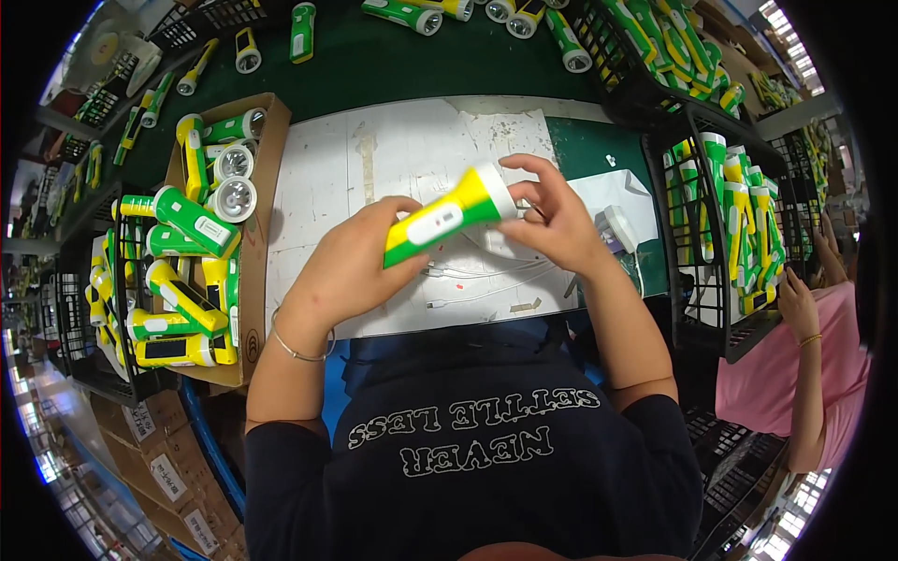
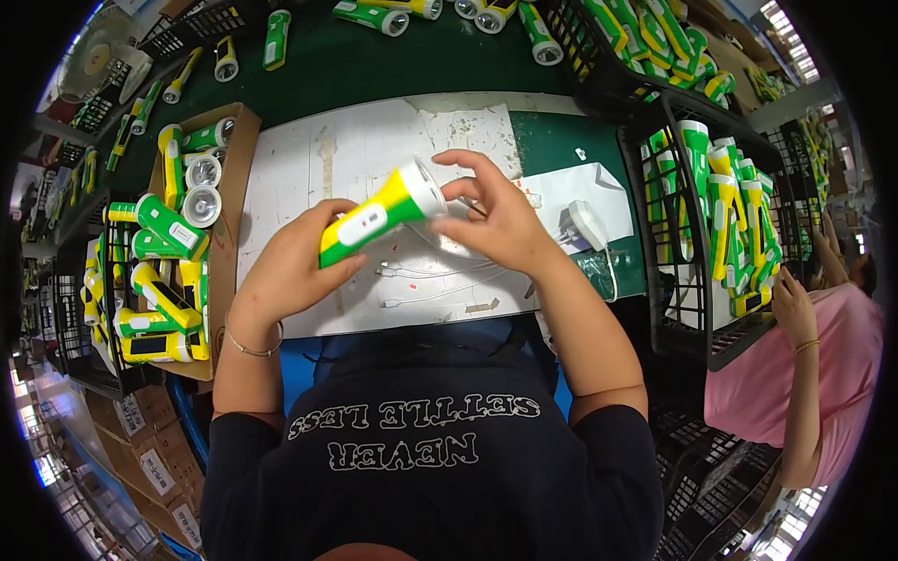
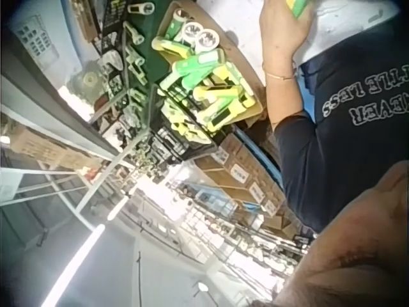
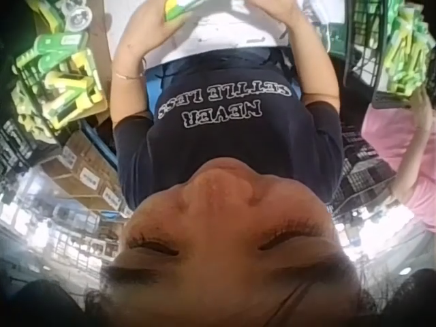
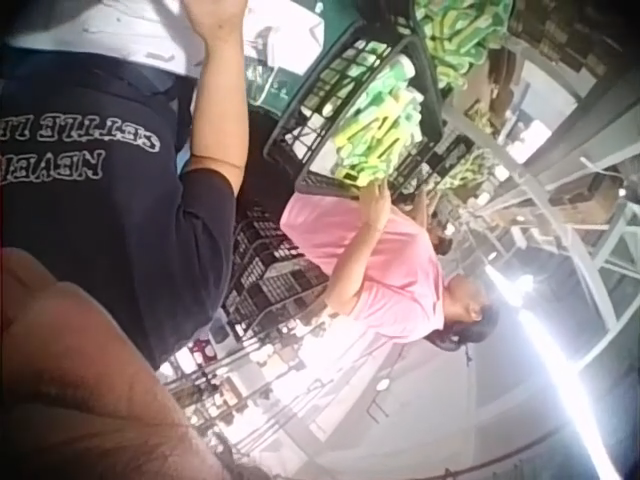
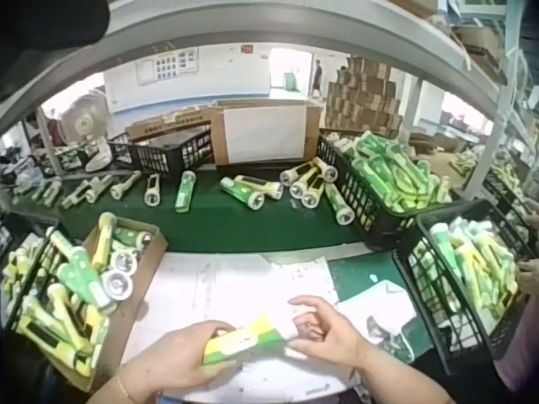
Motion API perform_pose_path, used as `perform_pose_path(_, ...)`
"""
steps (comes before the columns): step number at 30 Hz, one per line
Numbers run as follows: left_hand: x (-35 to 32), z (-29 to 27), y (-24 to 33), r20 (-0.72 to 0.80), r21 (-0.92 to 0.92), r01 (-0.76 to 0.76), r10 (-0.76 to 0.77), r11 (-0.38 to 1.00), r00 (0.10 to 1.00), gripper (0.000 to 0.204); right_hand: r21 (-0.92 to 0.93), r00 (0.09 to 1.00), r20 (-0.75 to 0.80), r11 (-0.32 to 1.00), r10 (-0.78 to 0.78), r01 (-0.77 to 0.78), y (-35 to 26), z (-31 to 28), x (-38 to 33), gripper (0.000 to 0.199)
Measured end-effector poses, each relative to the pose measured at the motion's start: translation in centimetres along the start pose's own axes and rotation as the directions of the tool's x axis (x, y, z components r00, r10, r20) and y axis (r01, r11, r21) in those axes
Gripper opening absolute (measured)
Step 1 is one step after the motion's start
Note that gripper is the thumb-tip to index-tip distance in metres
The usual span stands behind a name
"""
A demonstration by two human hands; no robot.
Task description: Assembling and quality testing handheld flashlights on a factory production line.
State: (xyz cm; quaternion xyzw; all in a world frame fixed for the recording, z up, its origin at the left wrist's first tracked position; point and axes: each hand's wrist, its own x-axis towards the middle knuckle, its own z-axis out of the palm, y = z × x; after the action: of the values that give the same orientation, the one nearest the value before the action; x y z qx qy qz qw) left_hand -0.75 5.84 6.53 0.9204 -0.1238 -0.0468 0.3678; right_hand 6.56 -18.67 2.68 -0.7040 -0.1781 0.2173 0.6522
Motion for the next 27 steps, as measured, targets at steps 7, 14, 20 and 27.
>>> perform_pose_path(7, -0.7, 3.4, -2.8, -0.021, -0.361, 0.119, -0.135, 0.925, 0.991, 0.063, -0.787, 0.987, -0.034, 0.613, -0.156, 0.070, 5.2, 4.3, 1.4, 0.032)
perform_pose_path(14, 0.1, 5.7, -3.5, -0.088, -0.342, 0.205, -0.248, 0.917, 0.965, 0.069, -0.049, 0.999, -0.038, 0.999, 0.002, -0.004, 3.6, 1.4, 1.1, 0.022)
perform_pose_path(20, 1.0, 6.3, -1.7, -0.042, -0.379, 0.166, -0.197, 0.910, 0.980, 0.068, -0.028, 0.998, -0.037, 0.999, 0.043, -0.044, 1.4, 0.6, 0.3, 0.022)
perform_pose_path(27, 1.5, 6.9, -0.6, -0.187, -0.147, 0.017, -0.044, 0.989, 0.981, 0.065, 0.041, 0.993, -0.066, 0.995, 0.095, -0.092, 2.1, 0.3, 0.0, 0.021)
